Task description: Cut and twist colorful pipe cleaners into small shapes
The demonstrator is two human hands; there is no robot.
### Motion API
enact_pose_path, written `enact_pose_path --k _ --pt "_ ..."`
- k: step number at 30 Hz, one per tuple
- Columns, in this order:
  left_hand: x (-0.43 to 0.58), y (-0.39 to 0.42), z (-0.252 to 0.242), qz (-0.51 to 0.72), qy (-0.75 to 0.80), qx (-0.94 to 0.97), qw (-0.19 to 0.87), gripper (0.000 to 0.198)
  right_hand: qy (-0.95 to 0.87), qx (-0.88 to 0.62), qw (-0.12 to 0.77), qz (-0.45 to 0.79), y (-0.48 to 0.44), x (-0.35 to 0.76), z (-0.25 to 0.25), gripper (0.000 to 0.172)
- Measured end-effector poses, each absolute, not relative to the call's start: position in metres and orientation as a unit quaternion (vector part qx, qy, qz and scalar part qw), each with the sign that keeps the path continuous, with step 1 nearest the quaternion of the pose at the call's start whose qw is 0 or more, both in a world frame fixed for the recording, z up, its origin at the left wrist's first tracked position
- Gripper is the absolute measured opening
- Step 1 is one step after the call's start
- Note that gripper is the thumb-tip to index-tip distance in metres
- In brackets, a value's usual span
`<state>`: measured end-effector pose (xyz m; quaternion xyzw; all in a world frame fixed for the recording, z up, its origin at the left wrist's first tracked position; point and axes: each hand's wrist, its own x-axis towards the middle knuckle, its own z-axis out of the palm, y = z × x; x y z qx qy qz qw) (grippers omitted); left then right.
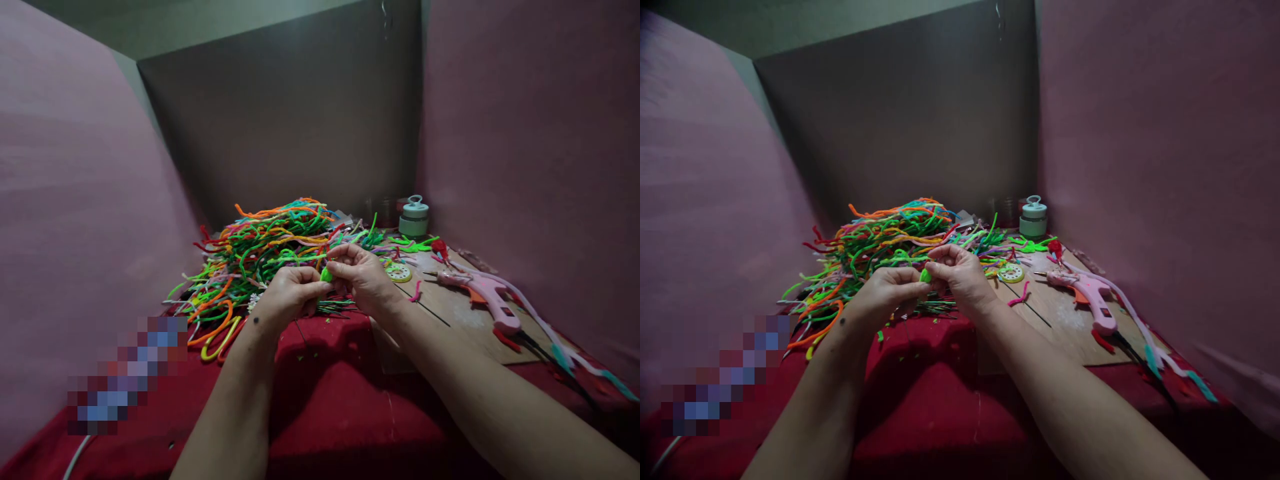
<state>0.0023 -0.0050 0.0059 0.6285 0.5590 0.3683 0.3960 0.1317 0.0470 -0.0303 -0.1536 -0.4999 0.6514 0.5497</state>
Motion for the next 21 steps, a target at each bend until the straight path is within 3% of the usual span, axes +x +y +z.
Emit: enact_pose_path --k 9,21 --pt "0.0089 -0.0059 0.0068 0.376 0.595 0.602 0.378 0.021 -0.519 -0.209 0.520 0.646 0.0505 0.1342 -0.0264 0.032" --pt "0.0050 -0.0010 0.0004 0.379 0.573 0.619 0.381 0.020 -0.544 -0.243 0.553 0.583 0.0486 0.1333 -0.0277 0.018"
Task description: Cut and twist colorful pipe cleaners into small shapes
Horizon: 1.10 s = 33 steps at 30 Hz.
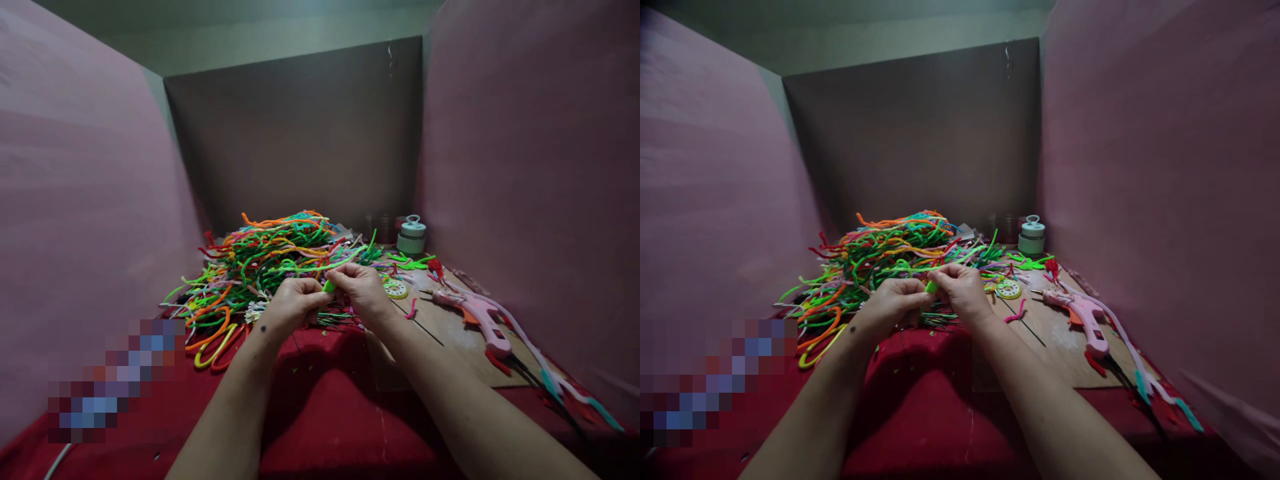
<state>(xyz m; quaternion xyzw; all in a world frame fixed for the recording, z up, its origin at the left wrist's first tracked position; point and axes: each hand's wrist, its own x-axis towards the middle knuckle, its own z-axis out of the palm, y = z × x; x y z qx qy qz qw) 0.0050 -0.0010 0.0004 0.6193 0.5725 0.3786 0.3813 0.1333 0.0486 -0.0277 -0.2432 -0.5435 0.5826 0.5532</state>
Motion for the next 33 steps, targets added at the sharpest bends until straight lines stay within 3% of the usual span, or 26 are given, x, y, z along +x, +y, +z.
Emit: enact_pose_path --k 5,10,18,21,24,27,33 --pt "0.001 0.003 -0.005 0.371 0.567 0.634 0.372 0.018 -0.611 -0.301 0.523 0.512 0.053 0.138 -0.026 0.017" --pt "0.002 0.009 -0.014 0.370 0.573 0.638 0.358 0.017 -0.692 -0.332 0.528 0.363 0.059 0.140 -0.032 0.013" --pt "0.003 0.014 -0.019 0.370 0.581 0.614 0.386 0.023 -0.721 -0.326 0.518 0.325 0.067 0.140 -0.042 0.013" --pt "0.003 0.013 -0.019 0.385 0.563 0.599 0.420 0.026 -0.695 -0.305 0.553 0.343 0.065 0.135 -0.044 0.014" --pt "0.003 0.013 -0.018 0.412 0.548 0.577 0.444 0.029 -0.605 -0.286 0.596 0.443 0.062 0.127 -0.046 0.019" --pt "0.004 0.015 -0.019 0.439 0.556 0.557 0.433 0.027 -0.554 -0.251 0.560 0.563 0.061 0.122 -0.050 0.026" --pt "0.003 0.013 -0.019 0.470 0.562 0.532 0.425 0.022 -0.570 -0.240 0.528 0.582 0.061 0.124 -0.054 0.025"
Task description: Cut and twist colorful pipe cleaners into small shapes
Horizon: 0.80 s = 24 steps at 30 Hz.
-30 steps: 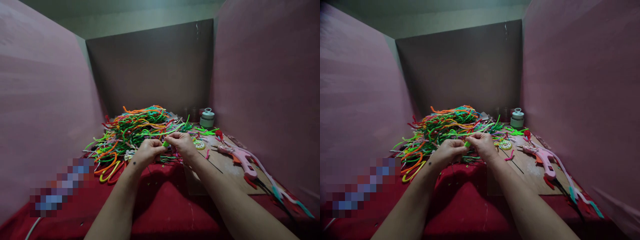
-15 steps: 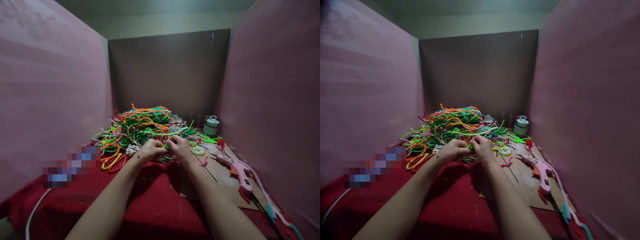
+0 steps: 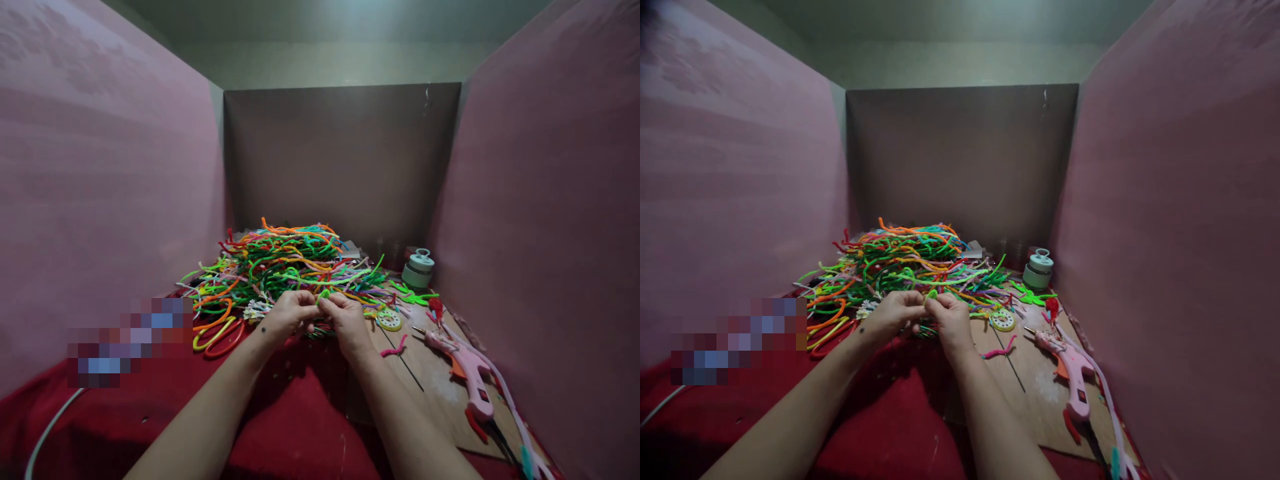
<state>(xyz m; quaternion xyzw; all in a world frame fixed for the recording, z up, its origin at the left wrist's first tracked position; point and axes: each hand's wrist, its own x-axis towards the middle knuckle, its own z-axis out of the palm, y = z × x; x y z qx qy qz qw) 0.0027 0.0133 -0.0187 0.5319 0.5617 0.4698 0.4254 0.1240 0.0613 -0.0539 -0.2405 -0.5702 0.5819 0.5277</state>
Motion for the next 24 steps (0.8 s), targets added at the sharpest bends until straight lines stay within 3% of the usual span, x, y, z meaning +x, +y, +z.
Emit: enact_pose_path --k 6,11,15,18,22,24 --pt "-0.007 0.009 -0.006 0.592 0.492 0.478 0.423 0.032 -0.546 -0.240 0.488 0.637 0.052 0.124 -0.041 0.025" --pt "-0.011 0.008 -0.005 0.540 0.456 0.502 0.498 0.028 -0.560 -0.231 0.434 0.667 0.035 0.122 -0.032 0.029" --pt "-0.011 0.005 -0.003 0.548 0.468 0.512 0.468 0.026 -0.563 -0.214 0.414 0.682 0.031 0.122 -0.032 0.027" --pt "-0.009 0.006 -0.004 0.543 0.510 0.544 0.387 0.022 -0.578 -0.226 0.409 0.669 0.033 0.121 -0.034 0.028" --pt "-0.003 0.008 -0.008 0.531 0.583 0.605 0.113 0.015 -0.591 -0.287 0.411 0.632 0.038 0.119 -0.038 0.029" --pt "-0.002 0.008 -0.010 0.530 0.587 0.607 0.071 0.015 -0.592 -0.298 0.424 0.617 0.040 0.119 -0.040 0.030"
